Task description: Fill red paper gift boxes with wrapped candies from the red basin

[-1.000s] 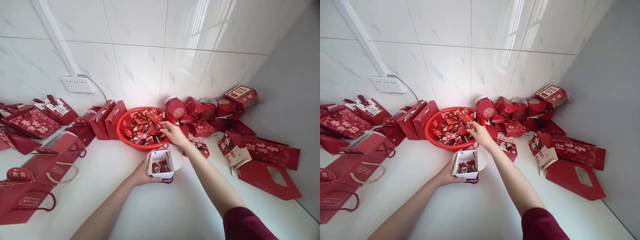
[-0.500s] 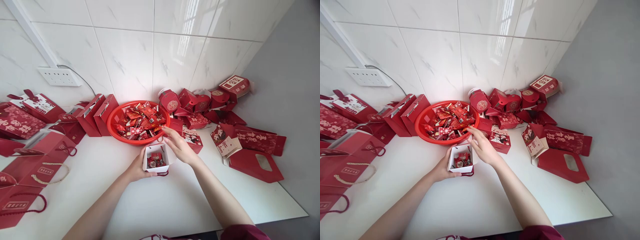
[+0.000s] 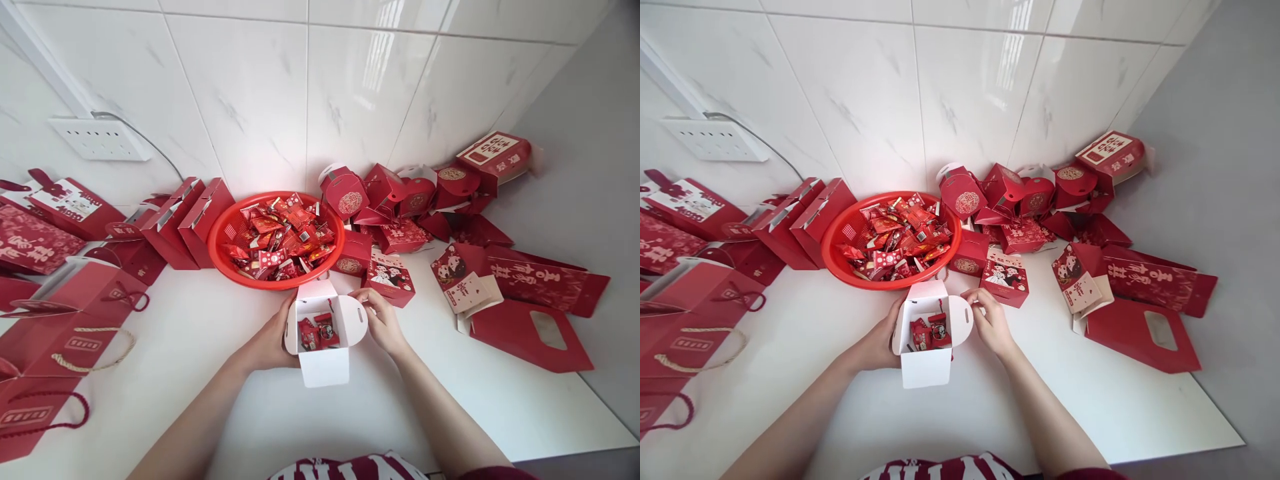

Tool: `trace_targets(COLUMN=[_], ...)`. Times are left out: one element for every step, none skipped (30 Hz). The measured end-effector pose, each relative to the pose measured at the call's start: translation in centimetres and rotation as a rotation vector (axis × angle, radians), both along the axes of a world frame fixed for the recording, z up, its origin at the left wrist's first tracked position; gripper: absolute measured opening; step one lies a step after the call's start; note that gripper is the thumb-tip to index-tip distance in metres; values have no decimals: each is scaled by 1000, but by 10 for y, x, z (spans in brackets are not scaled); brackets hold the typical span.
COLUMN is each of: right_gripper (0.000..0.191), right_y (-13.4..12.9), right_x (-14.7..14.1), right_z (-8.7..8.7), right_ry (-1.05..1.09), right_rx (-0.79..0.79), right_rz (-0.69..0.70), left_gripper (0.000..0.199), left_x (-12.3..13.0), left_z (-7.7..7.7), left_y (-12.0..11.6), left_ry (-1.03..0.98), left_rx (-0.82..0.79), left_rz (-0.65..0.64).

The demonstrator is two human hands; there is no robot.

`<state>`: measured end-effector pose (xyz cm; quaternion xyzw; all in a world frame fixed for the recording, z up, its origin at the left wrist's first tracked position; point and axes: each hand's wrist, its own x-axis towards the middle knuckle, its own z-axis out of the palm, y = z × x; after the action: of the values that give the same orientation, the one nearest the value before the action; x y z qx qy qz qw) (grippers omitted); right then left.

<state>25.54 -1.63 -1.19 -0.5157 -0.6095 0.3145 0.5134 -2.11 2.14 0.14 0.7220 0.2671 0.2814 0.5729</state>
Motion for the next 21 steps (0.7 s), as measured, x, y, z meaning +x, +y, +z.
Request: trace_targets(right_gripper=[11,12,15,21,25,28,28,28,28,29,32,38,45,53,64,75,85,94,100,105,109], right_y=[0,-1,-2,-3,-5,-6,-8,-9,-11,-12,-13,-14,-15,-16,-16,-16,-17,-17,-18,-19,-20], right_x=[-1,-2,-2,-3,-3,-3,-3,-3,-3,-3,-3,-3,-2,-2,-2,-1,-1,-1,-1,-1,-2], right_z=[1,1,2,3,4,5,6,7,7,7,7,7,8,8,9,10,12,15,18,22,26], right_ry=[-29,-58,-85,-110,-128,-136,-131,-113,-84,-51,-21,-1,4,-10,-43,-98,-178,-277,-380,-476,-559], right_rx=[14,33,53,71,85,93,96,95,90,89,93,104,122,151,191,238,285,326,359,376,378], right_rz=[42,82,117,146,168,181,185,182,174,165,159,158,164,178,195,218,250,289,330,371,405], left_gripper=[127,125,121,115,108,100,91,81,72,63,56,51,46,44,43,44,46,49,53,56,60], left_x=[-2,-4,-5,-6,-6,-6,-4,-3,-1,1,3,6,8,10,12,13,15,17,18,20,21], left_z=[-2,-4,-7,-10,-12,-13,-13,-13,-12,-11,-10,-10,-10,-10,-11,-11,-11,-10,-8,-6,-3], left_y=[1,2,2,2,1,0,-2,-4,-6,-9,-12,-14,-16,-17,-18,-18,-18,-17,-16,-15,-14], left_ry=[12,7,-14,-49,-83,-108,-122,-130,-135,-138,-138,-139,-144,-157,-176,-204,-240,-281,-320,-354,-383], left_rx=[20,23,10,-1,-5,6,35,76,123,170,206,224,216,181,121,46,-36,-121,-218,-330,-455], left_rz=[-7,-20,-33,-35,-16,28,90,161,237,316,395,469,537,593,633,653,654,638,605,553,487])
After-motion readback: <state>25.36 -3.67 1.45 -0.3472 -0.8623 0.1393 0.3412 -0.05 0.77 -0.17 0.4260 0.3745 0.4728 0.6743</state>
